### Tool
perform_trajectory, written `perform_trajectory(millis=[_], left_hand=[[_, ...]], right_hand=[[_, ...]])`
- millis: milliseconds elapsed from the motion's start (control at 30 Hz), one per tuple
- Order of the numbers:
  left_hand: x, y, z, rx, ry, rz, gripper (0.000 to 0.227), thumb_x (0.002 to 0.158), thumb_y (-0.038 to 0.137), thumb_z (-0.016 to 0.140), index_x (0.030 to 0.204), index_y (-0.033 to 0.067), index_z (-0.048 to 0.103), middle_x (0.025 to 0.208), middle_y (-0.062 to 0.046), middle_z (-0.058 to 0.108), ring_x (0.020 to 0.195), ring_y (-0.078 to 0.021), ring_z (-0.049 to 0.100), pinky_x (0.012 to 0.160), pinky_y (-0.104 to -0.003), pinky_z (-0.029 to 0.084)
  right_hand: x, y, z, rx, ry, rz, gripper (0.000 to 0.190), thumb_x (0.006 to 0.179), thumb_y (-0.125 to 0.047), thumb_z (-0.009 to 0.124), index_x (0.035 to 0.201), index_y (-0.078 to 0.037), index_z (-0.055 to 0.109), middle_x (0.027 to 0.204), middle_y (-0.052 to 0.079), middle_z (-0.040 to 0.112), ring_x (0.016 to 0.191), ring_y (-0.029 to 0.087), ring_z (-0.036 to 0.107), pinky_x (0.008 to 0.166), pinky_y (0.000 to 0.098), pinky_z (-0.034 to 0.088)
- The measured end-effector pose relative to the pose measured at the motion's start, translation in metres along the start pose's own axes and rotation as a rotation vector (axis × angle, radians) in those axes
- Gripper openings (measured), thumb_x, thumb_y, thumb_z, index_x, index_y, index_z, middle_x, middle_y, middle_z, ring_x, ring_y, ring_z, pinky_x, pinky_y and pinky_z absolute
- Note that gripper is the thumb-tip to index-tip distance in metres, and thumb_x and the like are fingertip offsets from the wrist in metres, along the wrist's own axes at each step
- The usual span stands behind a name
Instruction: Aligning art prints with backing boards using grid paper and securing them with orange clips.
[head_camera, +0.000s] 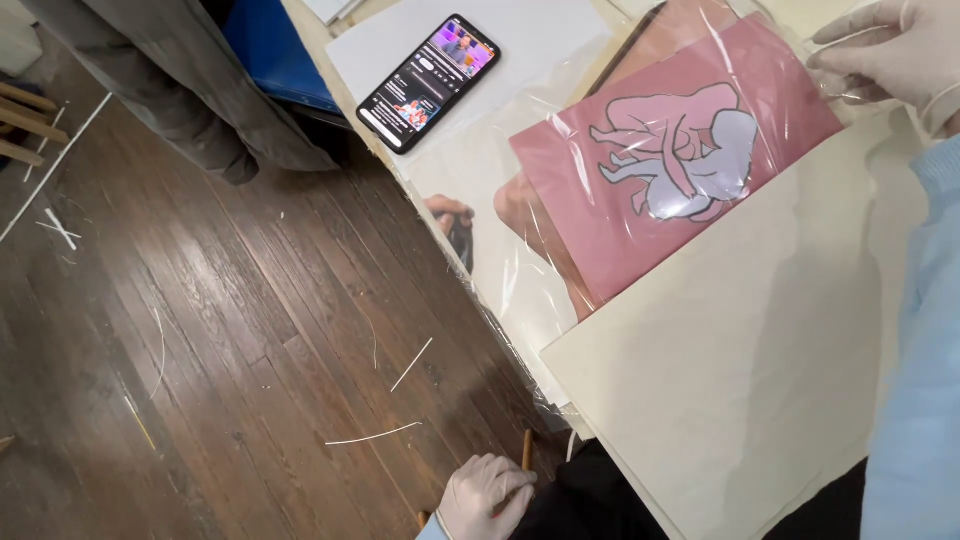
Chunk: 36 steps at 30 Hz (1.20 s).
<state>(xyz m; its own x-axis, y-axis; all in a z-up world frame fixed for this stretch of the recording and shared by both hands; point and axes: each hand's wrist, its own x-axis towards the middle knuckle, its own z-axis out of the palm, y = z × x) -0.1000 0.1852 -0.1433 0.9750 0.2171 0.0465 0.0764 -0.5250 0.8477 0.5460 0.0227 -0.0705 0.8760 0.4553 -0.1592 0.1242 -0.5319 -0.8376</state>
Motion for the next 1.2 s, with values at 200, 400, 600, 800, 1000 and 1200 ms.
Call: perform_trajectory(millis=[200,400,600,800,1000,1200], left_hand=[[0.001,0.0,0.002,0.012,-0.026,0.025,0.012,0.081,0.007,0.08,0.093,0.0056,0.077,0.084,-0.007,0.072,0.078,-0.0245,0.07,0.07,-0.038,0.055],[-0.008,-0.001,0.004,0.025,-0.064,0.025,0.012,0.084,0.007,0.079,0.095,0.0046,0.076,0.084,-0.008,0.069,0.076,-0.025,0.067,0.068,-0.038,0.052],[-0.013,-0.005,0.005,0.049,-0.085,0.043,0.009,0.088,0.009,0.077,0.096,0.0048,0.075,0.085,-0.007,0.069,0.078,-0.0241,0.066,0.07,-0.037,0.052],[-0.017,-0.007,0.006,0.064,-0.13,-0.019,0.007,0.089,0.011,0.076,0.093,0.0053,0.075,0.084,-0.006,0.068,0.077,-0.0241,0.065,0.069,-0.038,0.051],[-0.014,-0.003,0.002,0.067,-0.101,0.012,0.009,0.089,0.01,0.075,0.095,0.0042,0.075,0.086,-0.007,0.068,0.079,-0.0254,0.064,0.071,-0.038,0.051],[-0.017,-0.01,0.004,0.076,-0.13,0.029,0.011,0.087,0.01,0.074,0.097,0.0043,0.076,0.086,-0.007,0.068,0.08,-0.0244,0.065,0.07,-0.038,0.051]], right_hand=[[-0.02,-0.022,-0.001,-0.319,-0.073,0.089,0.04,0.087,-0.021,0.088,0.112,0.005,0.071,0.083,0.014,0.072,0.068,0.019,0.066,0.056,0.0304,0.05],[0.01,0.058,-0.001,-0.585,-0.019,-0.146,0.051,0.089,-0.033,0.096,0.11,0.01,0.076,0.09,0.017,0.075,0.08,0.022,0.072,0.078,0.0348,0.059],[0.027,0.099,-0.003,-0.508,0.013,-0.238,0.052,0.081,-0.024,0.095,0.112,0.012,0.074,0.099,0.02,0.076,0.09,0.022,0.073,0.085,0.0337,0.06],[0.031,0.112,-0.004,-0.427,0.014,-0.226,0.05,0.084,-0.016,0.089,0.119,0.014,0.07,0.102,0.023,0.074,0.088,0.023,0.073,0.085,0.0355,0.063],[0.02,0.085,0.0,-0.405,-0.017,-0.072,0.06,0.083,-0.021,0.095,0.122,0.016,0.067,0.104,0.026,0.073,0.092,0.029,0.073,0.083,0.0387,0.061],[0.026,0.093,-0.003,-0.342,-0.054,-0.088,0.057,0.077,-0.016,0.091,0.117,0.016,0.068,0.103,0.023,0.075,0.087,0.025,0.075,0.085,0.0375,0.062]])
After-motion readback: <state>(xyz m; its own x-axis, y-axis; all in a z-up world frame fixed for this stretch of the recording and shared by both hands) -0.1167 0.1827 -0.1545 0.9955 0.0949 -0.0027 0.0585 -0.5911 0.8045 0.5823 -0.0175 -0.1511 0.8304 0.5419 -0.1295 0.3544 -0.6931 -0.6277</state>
